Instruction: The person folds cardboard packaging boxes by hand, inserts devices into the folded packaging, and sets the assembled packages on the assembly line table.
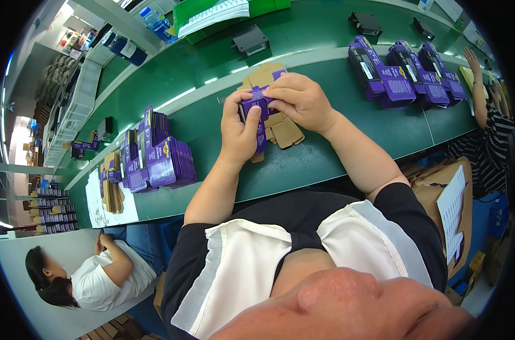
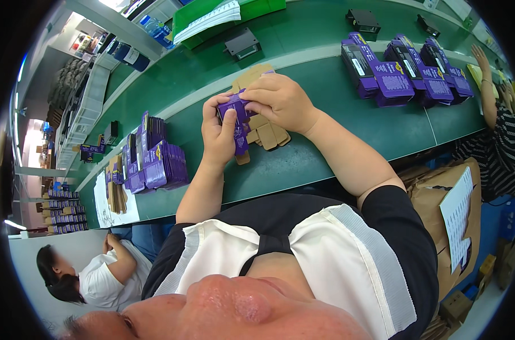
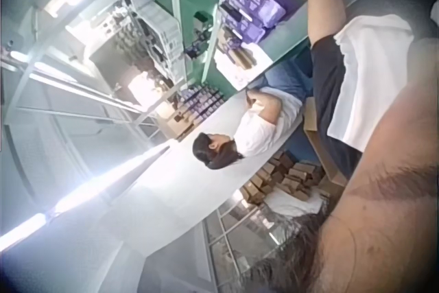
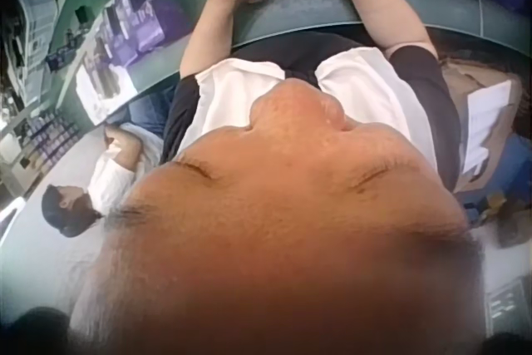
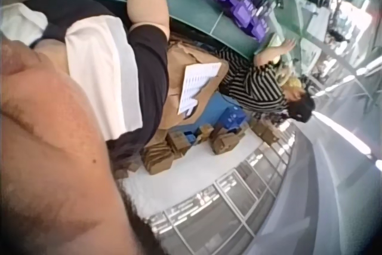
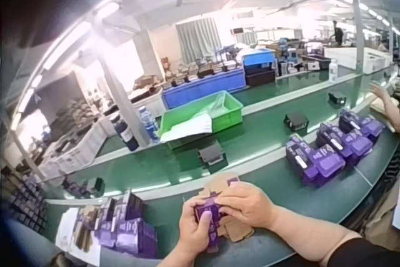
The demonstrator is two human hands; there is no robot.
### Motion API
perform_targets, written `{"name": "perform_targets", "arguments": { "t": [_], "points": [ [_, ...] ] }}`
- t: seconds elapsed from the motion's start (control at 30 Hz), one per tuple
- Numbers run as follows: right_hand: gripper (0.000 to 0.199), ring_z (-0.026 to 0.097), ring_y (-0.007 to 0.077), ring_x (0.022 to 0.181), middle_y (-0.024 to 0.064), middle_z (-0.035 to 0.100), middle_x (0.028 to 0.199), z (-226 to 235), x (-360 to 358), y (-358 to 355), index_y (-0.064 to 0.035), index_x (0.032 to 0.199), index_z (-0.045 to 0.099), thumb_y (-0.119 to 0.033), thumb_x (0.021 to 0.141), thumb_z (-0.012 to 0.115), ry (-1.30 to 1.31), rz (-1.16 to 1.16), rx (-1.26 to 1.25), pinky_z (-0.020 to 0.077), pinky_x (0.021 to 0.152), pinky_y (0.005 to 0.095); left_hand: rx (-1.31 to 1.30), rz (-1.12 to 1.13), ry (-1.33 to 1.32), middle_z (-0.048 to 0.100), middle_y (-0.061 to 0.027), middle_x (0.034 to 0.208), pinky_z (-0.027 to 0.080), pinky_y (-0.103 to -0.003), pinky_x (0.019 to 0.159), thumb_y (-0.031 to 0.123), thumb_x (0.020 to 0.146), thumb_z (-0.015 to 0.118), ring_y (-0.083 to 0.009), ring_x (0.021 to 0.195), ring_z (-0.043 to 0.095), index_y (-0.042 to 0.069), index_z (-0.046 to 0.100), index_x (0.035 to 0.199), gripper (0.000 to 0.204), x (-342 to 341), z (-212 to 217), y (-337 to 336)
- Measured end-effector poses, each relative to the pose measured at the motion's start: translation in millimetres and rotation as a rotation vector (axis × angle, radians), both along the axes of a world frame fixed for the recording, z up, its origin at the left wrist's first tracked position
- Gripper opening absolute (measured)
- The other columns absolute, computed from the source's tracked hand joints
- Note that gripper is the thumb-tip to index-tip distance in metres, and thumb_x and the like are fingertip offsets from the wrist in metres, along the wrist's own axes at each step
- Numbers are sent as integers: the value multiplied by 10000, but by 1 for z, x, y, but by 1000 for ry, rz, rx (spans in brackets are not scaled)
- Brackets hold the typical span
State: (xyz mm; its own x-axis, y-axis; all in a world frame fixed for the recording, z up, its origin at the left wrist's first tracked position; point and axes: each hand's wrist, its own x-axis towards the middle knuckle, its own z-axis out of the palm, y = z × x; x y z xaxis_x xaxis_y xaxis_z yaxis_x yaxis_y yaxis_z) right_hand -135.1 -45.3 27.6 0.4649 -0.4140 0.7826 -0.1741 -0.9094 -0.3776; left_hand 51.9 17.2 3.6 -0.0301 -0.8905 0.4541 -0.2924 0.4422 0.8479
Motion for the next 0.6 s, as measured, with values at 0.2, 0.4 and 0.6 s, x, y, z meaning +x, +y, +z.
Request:
{"name": "perform_targets", "arguments": {
  "t": [0.2, 0.4, 0.6],
  "points": [
    [216, 642, 249, 815, 91, 668, 901, -4, 4, 4, -38, 950, 694, -55, 738, 727, -64, -47, -64, 513, 831, 353, 167, -57, 300, 471, -119, 1233, 547, -283, 664, 143, 950, 512, -180, 850, 611, 70, 402, 1166, 254, -8, 9, 7],
    [177, 626, 169, 858, 65, 672, 920, -13, 3, -2, -58, 943, 703, -51, 766, 716, -191, 115, 329, 499, 742, 283, -81, 31, 21, 515, -187, 1155, 408, -388, 947, 140, 847, 630, -292, 1062, 527, 37, 488, 1101, 309, 0, 6, 2],
    [234, 558, 135, 987, 59, 600, 1112, -19, -1, -6, -36, 1060, 616, -78, 831, 643, -174, 353, 877, 456, 876, 273, -222, -29, -198, 510, -194, 1165, 390, -395, 961, 151, 834, 629, -323, 1089, 507, 35, 492, 1130, 346, -2, 19, 7]
  ]
}}
